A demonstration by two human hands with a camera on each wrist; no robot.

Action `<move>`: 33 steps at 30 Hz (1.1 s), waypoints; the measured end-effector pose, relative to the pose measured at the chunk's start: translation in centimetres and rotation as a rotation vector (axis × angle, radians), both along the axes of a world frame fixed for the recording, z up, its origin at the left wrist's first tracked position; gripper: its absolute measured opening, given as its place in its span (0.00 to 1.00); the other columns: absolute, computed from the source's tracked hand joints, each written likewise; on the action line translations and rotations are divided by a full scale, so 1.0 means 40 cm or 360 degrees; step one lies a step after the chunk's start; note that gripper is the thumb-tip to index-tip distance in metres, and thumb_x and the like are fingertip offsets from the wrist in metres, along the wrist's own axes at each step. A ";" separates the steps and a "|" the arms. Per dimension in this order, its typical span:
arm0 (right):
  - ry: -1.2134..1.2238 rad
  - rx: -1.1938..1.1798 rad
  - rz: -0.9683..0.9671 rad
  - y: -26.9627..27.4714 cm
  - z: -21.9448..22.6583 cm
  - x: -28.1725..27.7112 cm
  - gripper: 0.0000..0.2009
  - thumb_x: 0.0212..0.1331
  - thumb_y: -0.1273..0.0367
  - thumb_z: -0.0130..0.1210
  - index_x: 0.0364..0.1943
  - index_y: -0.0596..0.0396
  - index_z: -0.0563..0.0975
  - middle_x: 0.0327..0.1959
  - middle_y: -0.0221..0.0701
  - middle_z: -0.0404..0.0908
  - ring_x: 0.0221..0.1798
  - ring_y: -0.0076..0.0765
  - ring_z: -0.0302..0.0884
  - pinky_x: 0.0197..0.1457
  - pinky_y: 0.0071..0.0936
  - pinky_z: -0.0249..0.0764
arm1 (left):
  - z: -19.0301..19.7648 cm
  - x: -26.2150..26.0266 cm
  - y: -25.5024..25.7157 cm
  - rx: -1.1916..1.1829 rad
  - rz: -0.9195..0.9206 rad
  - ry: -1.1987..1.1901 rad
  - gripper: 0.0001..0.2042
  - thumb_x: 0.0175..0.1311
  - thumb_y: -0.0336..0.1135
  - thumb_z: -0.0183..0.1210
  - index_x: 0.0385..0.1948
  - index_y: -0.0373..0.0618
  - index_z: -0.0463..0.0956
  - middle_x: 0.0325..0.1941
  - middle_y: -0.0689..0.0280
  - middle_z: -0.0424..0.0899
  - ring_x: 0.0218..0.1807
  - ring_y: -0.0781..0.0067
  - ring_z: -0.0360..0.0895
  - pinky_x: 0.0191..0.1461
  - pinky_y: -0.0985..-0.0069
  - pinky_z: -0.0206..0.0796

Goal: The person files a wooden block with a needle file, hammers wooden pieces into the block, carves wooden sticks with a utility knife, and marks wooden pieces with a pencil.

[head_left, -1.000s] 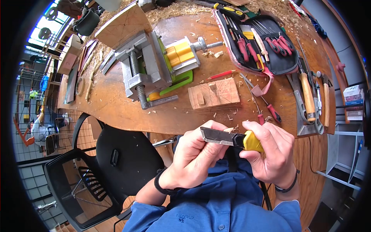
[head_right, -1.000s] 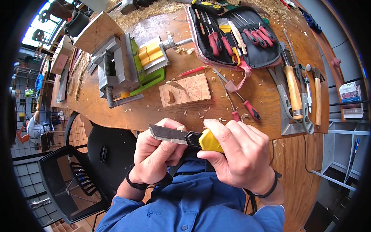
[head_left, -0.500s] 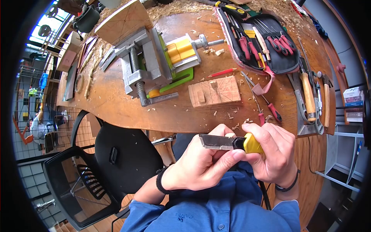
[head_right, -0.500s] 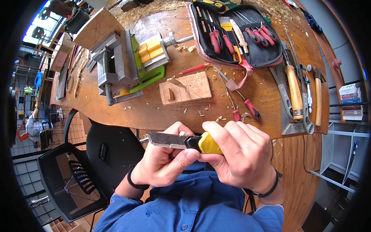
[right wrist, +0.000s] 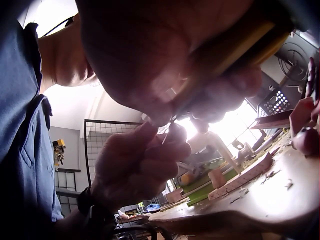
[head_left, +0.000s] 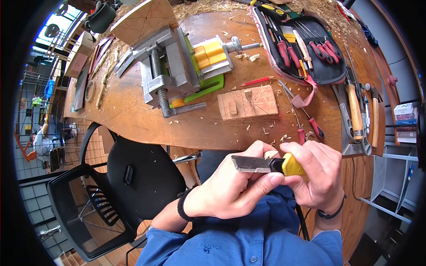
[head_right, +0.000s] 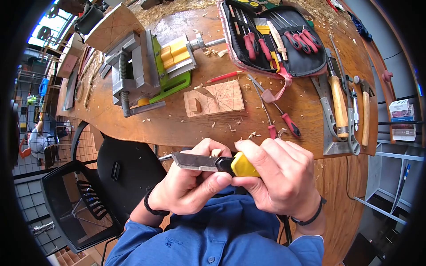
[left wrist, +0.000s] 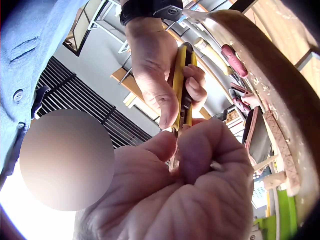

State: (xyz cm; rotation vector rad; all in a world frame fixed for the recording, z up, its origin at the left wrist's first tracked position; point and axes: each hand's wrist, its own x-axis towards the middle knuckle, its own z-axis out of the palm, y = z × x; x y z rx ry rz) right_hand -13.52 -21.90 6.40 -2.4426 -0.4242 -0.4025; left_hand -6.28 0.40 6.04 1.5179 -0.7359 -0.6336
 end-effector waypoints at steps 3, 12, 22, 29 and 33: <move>-0.0085 -0.0032 -0.0013 0.004 -0.001 -0.001 0.26 0.69 0.50 0.67 0.57 0.58 0.84 0.30 0.33 0.76 0.27 0.43 0.77 0.31 0.39 0.72 | -0.006 0.000 0.001 -0.0074 -0.0004 -0.0128 0.05 0.78 0.29 0.65 0.46 0.37 0.82 0.49 0.58 0.82 0.36 0.73 0.78 0.39 0.73 0.72; -0.0190 -0.0072 -0.0012 -0.004 0.001 0.000 0.25 0.70 0.51 0.66 0.57 0.59 0.84 0.31 0.31 0.79 0.27 0.38 0.77 0.30 0.37 0.69 | -0.015 -0.003 -0.014 -0.0120 0.0058 -0.0349 0.11 0.75 0.32 0.70 0.46 0.34 0.80 0.41 0.59 0.84 0.32 0.72 0.80 0.36 0.74 0.71; -0.0185 -0.0013 -0.0008 -0.003 -0.004 0.002 0.25 0.70 0.51 0.66 0.56 0.59 0.84 0.31 0.31 0.79 0.26 0.39 0.77 0.30 0.37 0.70 | -0.006 0.002 -0.014 -0.0067 0.0062 -0.0327 0.12 0.76 0.35 0.69 0.45 0.34 0.81 0.33 0.61 0.84 0.30 0.71 0.82 0.34 0.72 0.72; -0.0200 -0.0084 -0.0052 0.002 0.004 -0.001 0.24 0.69 0.52 0.66 0.57 0.58 0.85 0.30 0.31 0.76 0.26 0.39 0.75 0.29 0.37 0.68 | -0.025 0.001 -0.009 -0.0102 0.0059 -0.0180 0.08 0.77 0.32 0.68 0.40 0.36 0.84 0.34 0.61 0.85 0.29 0.67 0.85 0.32 0.72 0.72; -0.0262 -0.0127 -0.0105 0.002 0.001 0.000 0.24 0.69 0.53 0.67 0.56 0.58 0.86 0.30 0.30 0.76 0.26 0.39 0.74 0.29 0.36 0.67 | -0.016 -0.004 -0.017 -0.0088 0.0133 -0.0197 0.08 0.77 0.32 0.68 0.40 0.36 0.84 0.33 0.61 0.84 0.28 0.68 0.83 0.32 0.72 0.71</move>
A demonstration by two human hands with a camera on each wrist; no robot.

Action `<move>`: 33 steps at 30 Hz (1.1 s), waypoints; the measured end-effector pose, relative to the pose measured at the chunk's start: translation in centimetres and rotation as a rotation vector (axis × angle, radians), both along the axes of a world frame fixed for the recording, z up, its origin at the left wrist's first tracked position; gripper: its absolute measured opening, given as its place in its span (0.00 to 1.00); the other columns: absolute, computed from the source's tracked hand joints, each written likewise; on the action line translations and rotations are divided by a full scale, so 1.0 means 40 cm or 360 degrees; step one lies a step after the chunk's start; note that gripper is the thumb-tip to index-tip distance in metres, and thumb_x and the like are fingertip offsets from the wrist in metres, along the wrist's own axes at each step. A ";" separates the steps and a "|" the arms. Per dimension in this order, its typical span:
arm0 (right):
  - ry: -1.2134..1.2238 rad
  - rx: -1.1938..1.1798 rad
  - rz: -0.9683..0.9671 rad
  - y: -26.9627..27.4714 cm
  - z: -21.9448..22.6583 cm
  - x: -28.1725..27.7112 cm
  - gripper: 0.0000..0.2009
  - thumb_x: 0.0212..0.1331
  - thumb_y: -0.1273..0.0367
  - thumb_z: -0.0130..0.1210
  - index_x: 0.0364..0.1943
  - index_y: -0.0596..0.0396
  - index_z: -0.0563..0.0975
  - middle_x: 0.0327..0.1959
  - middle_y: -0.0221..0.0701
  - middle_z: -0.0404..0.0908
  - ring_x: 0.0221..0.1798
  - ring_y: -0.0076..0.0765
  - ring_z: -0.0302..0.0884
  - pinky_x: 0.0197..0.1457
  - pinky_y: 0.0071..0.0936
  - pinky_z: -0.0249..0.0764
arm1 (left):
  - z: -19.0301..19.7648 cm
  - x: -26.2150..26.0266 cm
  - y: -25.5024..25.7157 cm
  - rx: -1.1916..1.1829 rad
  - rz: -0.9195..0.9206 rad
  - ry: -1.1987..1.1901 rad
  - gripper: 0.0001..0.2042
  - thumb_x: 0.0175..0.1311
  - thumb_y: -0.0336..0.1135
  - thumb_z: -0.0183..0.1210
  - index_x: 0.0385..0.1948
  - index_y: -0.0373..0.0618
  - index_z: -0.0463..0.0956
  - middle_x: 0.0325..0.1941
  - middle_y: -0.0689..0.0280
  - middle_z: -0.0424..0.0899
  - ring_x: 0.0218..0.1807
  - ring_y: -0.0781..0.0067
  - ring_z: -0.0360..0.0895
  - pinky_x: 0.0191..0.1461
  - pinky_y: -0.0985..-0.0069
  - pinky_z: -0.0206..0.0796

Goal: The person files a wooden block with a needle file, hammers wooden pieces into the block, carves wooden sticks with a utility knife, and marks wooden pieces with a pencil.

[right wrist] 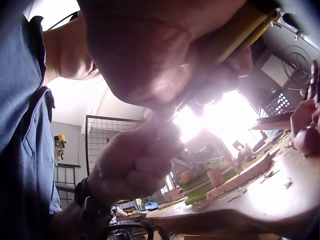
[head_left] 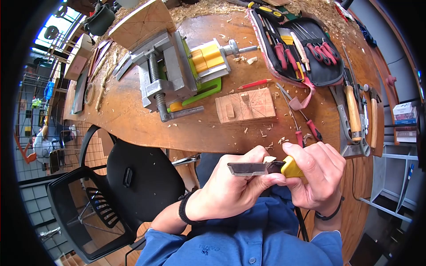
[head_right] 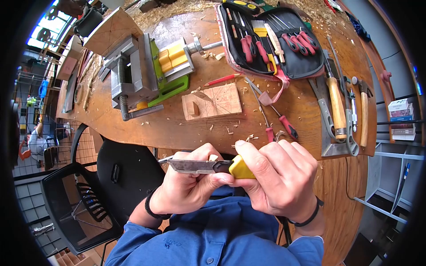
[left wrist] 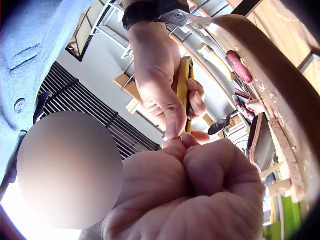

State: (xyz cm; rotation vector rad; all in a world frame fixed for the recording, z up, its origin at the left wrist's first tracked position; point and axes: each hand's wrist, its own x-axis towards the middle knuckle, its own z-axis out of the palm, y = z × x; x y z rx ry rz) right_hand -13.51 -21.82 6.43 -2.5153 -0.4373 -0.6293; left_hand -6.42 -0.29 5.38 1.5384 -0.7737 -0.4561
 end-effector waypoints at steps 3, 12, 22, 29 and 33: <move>-0.0024 0.0009 -0.0023 0.002 0.000 0.000 0.23 0.69 0.53 0.67 0.56 0.58 0.86 0.30 0.30 0.77 0.26 0.39 0.74 0.29 0.36 0.67 | 0.006 0.002 -0.002 0.0012 0.0008 0.0058 0.07 0.77 0.32 0.68 0.39 0.37 0.85 0.33 0.62 0.84 0.27 0.72 0.81 0.31 0.73 0.69; -0.0155 0.0061 -0.0136 -0.005 0.007 0.007 0.26 0.69 0.51 0.68 0.56 0.62 0.85 0.31 0.33 0.81 0.26 0.41 0.78 0.29 0.37 0.71 | -0.031 -0.024 -0.030 -0.0041 0.0200 -0.0025 0.07 0.81 0.32 0.64 0.43 0.39 0.87 0.30 0.68 0.87 0.31 0.82 0.80 0.35 0.78 0.69; -0.0004 0.0189 -0.0230 -0.014 0.003 0.001 0.28 0.70 0.50 0.68 0.56 0.65 0.83 0.32 0.39 0.82 0.29 0.46 0.81 0.34 0.39 0.76 | 0.008 0.004 -0.006 0.0071 0.0055 0.0282 0.20 0.79 0.34 0.66 0.65 0.36 0.73 0.26 0.74 0.66 0.28 0.85 0.58 0.34 0.80 0.56; 0.0042 0.0394 -0.0308 -0.017 -0.014 -0.009 0.27 0.74 0.51 0.65 0.57 0.65 0.81 0.35 0.42 0.84 0.32 0.49 0.84 0.37 0.39 0.78 | 0.016 -0.001 -0.014 0.0056 0.0057 0.0198 0.25 0.81 0.35 0.63 0.73 0.33 0.68 0.29 0.73 0.63 0.31 0.82 0.59 0.39 0.80 0.58; 0.0098 0.0408 -0.0301 -0.019 -0.011 -0.014 0.27 0.74 0.51 0.65 0.58 0.65 0.81 0.36 0.43 0.85 0.32 0.49 0.85 0.38 0.39 0.78 | 0.004 -0.002 -0.022 -0.0005 0.0110 0.0092 0.25 0.83 0.33 0.60 0.73 0.31 0.67 0.30 0.70 0.67 0.32 0.80 0.62 0.41 0.79 0.61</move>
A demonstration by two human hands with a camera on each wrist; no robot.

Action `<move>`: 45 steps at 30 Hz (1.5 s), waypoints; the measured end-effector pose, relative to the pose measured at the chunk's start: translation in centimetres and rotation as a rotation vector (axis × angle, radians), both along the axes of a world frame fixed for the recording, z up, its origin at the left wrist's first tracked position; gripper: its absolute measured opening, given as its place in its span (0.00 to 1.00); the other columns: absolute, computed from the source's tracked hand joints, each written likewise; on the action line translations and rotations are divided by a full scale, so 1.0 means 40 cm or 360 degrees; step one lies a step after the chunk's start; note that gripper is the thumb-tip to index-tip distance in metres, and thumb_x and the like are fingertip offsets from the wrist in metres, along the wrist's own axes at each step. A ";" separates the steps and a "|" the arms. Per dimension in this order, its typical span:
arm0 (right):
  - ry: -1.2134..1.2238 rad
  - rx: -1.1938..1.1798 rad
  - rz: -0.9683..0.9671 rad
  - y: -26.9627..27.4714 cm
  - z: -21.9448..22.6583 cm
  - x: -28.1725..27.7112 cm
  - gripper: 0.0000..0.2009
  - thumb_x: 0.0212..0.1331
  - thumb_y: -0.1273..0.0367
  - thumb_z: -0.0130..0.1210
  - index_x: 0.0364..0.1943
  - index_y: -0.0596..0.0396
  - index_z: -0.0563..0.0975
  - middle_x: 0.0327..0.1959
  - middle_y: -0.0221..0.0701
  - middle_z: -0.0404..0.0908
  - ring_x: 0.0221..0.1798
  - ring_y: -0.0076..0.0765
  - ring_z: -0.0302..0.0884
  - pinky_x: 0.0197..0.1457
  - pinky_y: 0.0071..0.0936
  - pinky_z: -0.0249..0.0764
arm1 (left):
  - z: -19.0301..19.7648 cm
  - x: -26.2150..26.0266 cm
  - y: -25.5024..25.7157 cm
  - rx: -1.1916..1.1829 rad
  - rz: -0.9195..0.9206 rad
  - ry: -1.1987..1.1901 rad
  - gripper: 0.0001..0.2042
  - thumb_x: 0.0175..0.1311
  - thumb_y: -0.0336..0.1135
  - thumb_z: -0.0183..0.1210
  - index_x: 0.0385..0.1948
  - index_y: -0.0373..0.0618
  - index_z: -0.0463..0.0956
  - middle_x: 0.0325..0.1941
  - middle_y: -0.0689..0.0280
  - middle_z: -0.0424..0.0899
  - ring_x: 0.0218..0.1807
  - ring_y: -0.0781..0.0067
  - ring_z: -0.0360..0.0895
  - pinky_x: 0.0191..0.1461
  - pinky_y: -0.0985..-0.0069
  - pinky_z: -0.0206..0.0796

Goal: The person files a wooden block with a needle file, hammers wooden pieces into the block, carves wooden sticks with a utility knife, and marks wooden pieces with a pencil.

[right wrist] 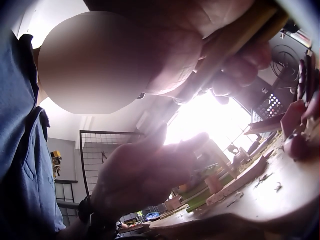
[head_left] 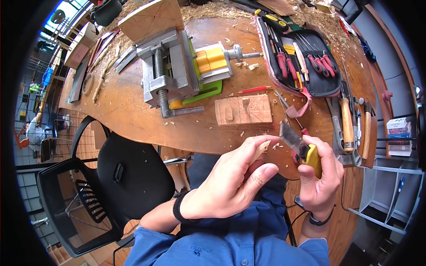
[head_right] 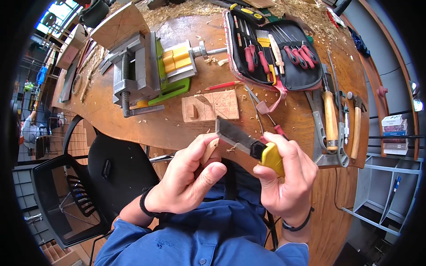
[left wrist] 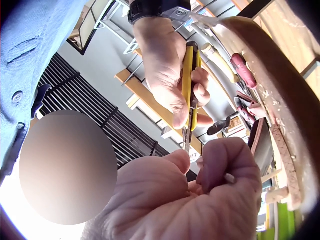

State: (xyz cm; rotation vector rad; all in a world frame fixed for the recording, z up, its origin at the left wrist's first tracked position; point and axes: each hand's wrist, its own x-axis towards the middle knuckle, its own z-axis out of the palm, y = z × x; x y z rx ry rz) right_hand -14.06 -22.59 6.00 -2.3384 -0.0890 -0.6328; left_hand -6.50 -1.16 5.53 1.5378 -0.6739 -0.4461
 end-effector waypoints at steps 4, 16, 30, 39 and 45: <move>0.0132 -0.0040 0.0109 0.008 0.002 -0.003 0.27 0.74 0.50 0.65 0.58 0.64 0.81 0.34 0.42 0.84 0.33 0.52 0.85 0.38 0.41 0.79 | -0.003 0.000 0.001 -0.0042 -0.0041 0.0062 0.25 0.83 0.34 0.60 0.74 0.31 0.66 0.30 0.71 0.68 0.32 0.81 0.62 0.41 0.80 0.61; 0.0085 -0.0137 0.0294 0.013 -0.010 0.000 0.26 0.73 0.49 0.64 0.55 0.62 0.81 0.32 0.41 0.81 0.29 0.52 0.82 0.33 0.43 0.77 | 0.005 -0.011 0.013 -0.0193 -0.0279 0.0643 0.25 0.82 0.28 0.59 0.76 0.33 0.64 0.53 0.71 0.81 0.45 0.92 0.73 0.49 0.87 0.68; 0.0108 -0.0205 0.0380 0.009 0.016 0.001 0.27 0.69 0.50 0.67 0.56 0.61 0.81 0.31 0.38 0.80 0.28 0.48 0.81 0.32 0.41 0.76 | 0.023 0.004 0.025 -0.0013 -0.0268 0.0313 0.12 0.81 0.32 0.63 0.54 0.38 0.70 0.44 0.72 0.68 0.35 0.91 0.62 0.35 0.83 0.57; 0.0162 -0.0202 0.0438 0.004 0.024 0.002 0.27 0.70 0.50 0.67 0.57 0.63 0.81 0.32 0.39 0.80 0.29 0.48 0.81 0.33 0.40 0.77 | 0.022 0.010 0.030 0.0008 -0.0287 0.0141 0.10 0.81 0.32 0.64 0.52 0.38 0.75 0.41 0.69 0.70 0.35 0.86 0.64 0.35 0.79 0.58; 0.0127 0.0131 0.0209 0.008 0.032 -0.005 0.27 0.80 0.54 0.57 0.63 0.70 0.80 0.38 0.43 0.81 0.34 0.47 0.84 0.37 0.37 0.79 | 0.050 0.013 0.027 -0.0135 -0.0041 0.0612 0.19 0.87 0.45 0.53 0.60 0.35 0.75 0.40 0.72 0.74 0.32 0.88 0.61 0.36 0.86 0.53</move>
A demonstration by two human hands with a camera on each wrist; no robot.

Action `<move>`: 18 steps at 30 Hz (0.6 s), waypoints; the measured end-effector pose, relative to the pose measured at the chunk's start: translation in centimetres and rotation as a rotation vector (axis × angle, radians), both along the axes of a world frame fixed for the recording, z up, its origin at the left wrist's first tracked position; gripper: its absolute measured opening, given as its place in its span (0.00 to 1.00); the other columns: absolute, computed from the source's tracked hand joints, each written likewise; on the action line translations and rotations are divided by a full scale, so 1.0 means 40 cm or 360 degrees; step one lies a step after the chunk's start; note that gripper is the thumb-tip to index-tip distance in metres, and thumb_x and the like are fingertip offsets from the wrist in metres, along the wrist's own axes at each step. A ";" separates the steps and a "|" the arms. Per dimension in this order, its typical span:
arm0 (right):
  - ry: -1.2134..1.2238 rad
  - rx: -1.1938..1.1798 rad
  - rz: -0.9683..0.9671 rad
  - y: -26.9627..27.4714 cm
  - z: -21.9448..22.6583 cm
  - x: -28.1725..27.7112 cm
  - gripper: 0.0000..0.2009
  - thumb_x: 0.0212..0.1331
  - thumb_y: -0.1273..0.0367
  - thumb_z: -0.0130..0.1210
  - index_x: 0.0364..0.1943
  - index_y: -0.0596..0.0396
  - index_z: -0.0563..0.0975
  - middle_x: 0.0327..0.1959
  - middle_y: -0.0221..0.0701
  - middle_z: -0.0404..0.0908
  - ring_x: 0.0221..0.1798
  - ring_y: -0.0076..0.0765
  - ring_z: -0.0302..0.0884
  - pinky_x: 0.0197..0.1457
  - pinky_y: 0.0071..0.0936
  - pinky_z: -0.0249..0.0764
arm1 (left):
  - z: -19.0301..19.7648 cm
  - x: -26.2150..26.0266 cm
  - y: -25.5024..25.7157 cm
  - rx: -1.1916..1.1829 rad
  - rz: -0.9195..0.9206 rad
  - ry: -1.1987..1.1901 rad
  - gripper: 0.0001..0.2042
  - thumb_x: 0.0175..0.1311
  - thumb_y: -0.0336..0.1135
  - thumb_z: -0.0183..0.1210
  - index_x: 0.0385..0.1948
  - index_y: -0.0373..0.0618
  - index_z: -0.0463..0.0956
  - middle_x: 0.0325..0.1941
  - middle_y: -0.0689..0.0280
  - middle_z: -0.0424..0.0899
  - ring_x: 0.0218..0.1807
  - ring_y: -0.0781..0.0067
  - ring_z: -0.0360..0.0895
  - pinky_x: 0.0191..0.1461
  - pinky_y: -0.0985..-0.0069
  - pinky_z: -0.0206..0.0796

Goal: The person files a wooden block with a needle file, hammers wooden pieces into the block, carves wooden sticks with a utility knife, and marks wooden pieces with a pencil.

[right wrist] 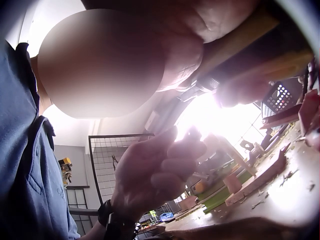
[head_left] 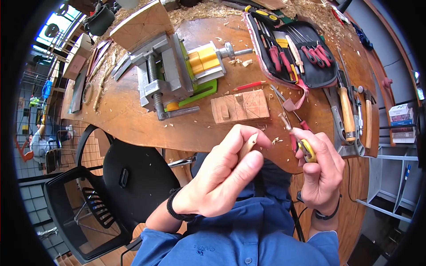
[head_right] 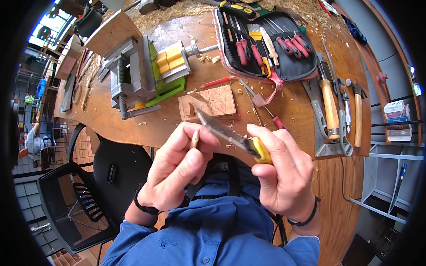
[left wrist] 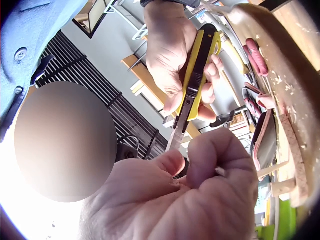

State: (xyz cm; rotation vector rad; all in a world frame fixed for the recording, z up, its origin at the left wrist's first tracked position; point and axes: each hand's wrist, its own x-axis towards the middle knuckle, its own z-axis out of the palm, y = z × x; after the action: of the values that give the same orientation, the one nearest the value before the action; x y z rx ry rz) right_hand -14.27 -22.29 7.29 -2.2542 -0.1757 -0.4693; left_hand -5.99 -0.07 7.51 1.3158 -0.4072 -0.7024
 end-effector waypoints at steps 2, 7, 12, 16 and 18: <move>-0.0011 0.0012 -0.0007 -0.001 0.001 0.006 0.27 0.81 0.54 0.56 0.63 0.70 0.79 0.39 0.43 0.81 0.34 0.47 0.84 0.36 0.36 0.79 | 0.023 0.011 0.009 0.0008 -0.0021 0.0119 0.19 0.88 0.44 0.52 0.61 0.34 0.75 0.37 0.73 0.73 0.32 0.88 0.61 0.35 0.86 0.54; -0.0029 -0.0127 0.0108 0.015 0.014 0.015 0.26 0.80 0.55 0.57 0.63 0.70 0.79 0.40 0.45 0.82 0.36 0.50 0.85 0.38 0.39 0.82 | 0.011 0.006 -0.002 -0.0090 0.0099 0.0105 0.20 0.87 0.40 0.51 0.66 0.32 0.79 0.32 0.73 0.75 0.32 0.87 0.63 0.37 0.83 0.55; -0.0180 -0.0223 0.0086 0.024 0.002 0.025 0.29 0.75 0.52 0.63 0.61 0.68 0.80 0.37 0.42 0.82 0.35 0.49 0.86 0.38 0.40 0.83 | -0.013 0.011 0.009 -0.0137 0.0043 -0.0185 0.19 0.87 0.38 0.52 0.65 0.33 0.80 0.40 0.70 0.80 0.35 0.84 0.67 0.41 0.81 0.59; -0.0211 -0.0260 0.0077 0.038 0.009 0.024 0.29 0.71 0.51 0.66 0.60 0.66 0.81 0.37 0.41 0.83 0.35 0.48 0.86 0.38 0.40 0.83 | -0.026 0.000 0.013 -0.0206 0.0062 -0.0357 0.12 0.86 0.30 0.51 0.57 0.34 0.81 0.51 0.60 0.85 0.46 0.75 0.76 0.52 0.76 0.69; -0.0189 -0.0255 0.0076 0.039 0.012 0.021 0.29 0.71 0.51 0.66 0.60 0.65 0.81 0.37 0.41 0.83 0.35 0.48 0.86 0.38 0.40 0.83 | -0.015 0.007 0.027 -0.0079 -0.0036 -0.0385 0.10 0.86 0.26 0.49 0.55 0.33 0.80 0.51 0.58 0.85 0.50 0.69 0.81 0.58 0.71 0.73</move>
State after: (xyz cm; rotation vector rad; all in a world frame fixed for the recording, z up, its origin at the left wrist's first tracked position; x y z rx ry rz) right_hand -13.42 -20.73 7.75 -2.3733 -0.3381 -0.5822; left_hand -5.70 1.01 6.92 1.3552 -0.6315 -0.5495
